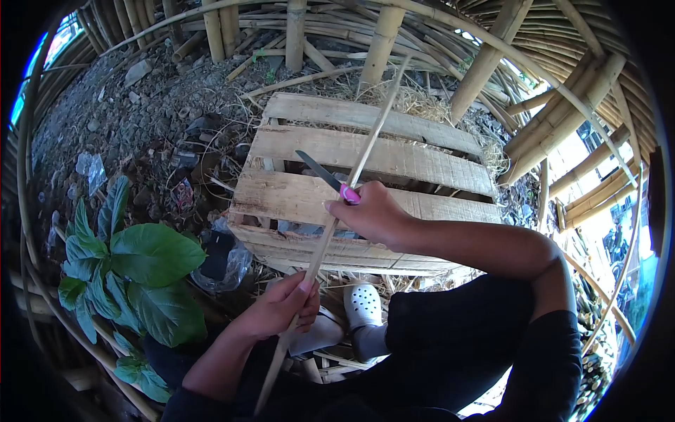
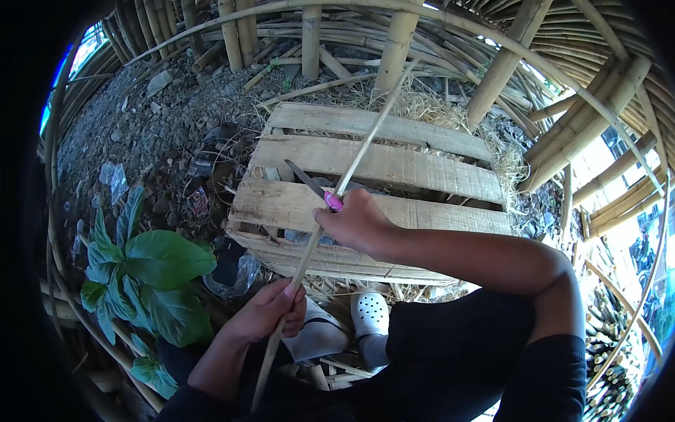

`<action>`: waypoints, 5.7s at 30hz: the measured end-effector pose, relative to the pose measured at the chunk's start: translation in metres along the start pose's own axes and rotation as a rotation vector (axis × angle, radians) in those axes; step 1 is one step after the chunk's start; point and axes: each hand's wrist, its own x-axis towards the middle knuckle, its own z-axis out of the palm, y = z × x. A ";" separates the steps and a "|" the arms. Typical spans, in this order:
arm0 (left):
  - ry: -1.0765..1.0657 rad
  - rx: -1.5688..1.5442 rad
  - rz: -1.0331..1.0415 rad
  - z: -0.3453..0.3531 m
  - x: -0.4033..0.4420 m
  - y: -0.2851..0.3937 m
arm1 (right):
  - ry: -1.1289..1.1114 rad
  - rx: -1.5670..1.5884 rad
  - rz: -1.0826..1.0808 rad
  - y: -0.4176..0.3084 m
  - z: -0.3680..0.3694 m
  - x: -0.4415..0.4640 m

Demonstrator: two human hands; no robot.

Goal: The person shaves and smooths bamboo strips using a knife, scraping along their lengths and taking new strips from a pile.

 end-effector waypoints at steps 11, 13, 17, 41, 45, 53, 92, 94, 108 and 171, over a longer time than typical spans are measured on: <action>0.094 -0.481 -0.019 0.013 -0.004 0.012 | -0.144 -0.164 -0.355 -0.010 0.002 -0.033; 0.078 -0.572 -0.030 0.006 -0.009 0.015 | -0.164 0.002 -0.548 0.002 0.001 -0.028; 0.013 -0.636 -0.006 0.000 -0.015 0.020 | 0.030 -0.082 -1.018 0.009 0.008 -0.019; -0.210 -1.184 -0.119 -0.008 0.010 -0.024 | 0.043 -0.993 -0.645 -0.010 0.019 -0.008; -0.268 -1.146 -0.153 -0.001 0.008 -0.030 | 0.018 -1.098 -0.694 -0.005 0.006 0.010; -0.190 -1.049 -0.172 0.000 0.005 -0.027 | 0.076 -1.097 -0.616 0.000 0.010 -0.001; 0.120 -0.920 -0.306 -0.018 -0.079 0.013 | -0.139 -0.765 -0.718 -0.032 0.066 -0.064; 0.060 -1.015 -0.267 -0.019 -0.082 0.012 | -0.123 -0.815 -0.856 -0.027 0.059 -0.050; 0.051 -0.948 -0.323 -0.027 -0.079 0.013 | -0.104 -0.838 -0.850 -0.027 0.052 -0.040; 0.154 -0.650 -0.350 -0.019 -0.077 0.029 | 0.044 -0.944 -0.736 -0.011 0.005 0.012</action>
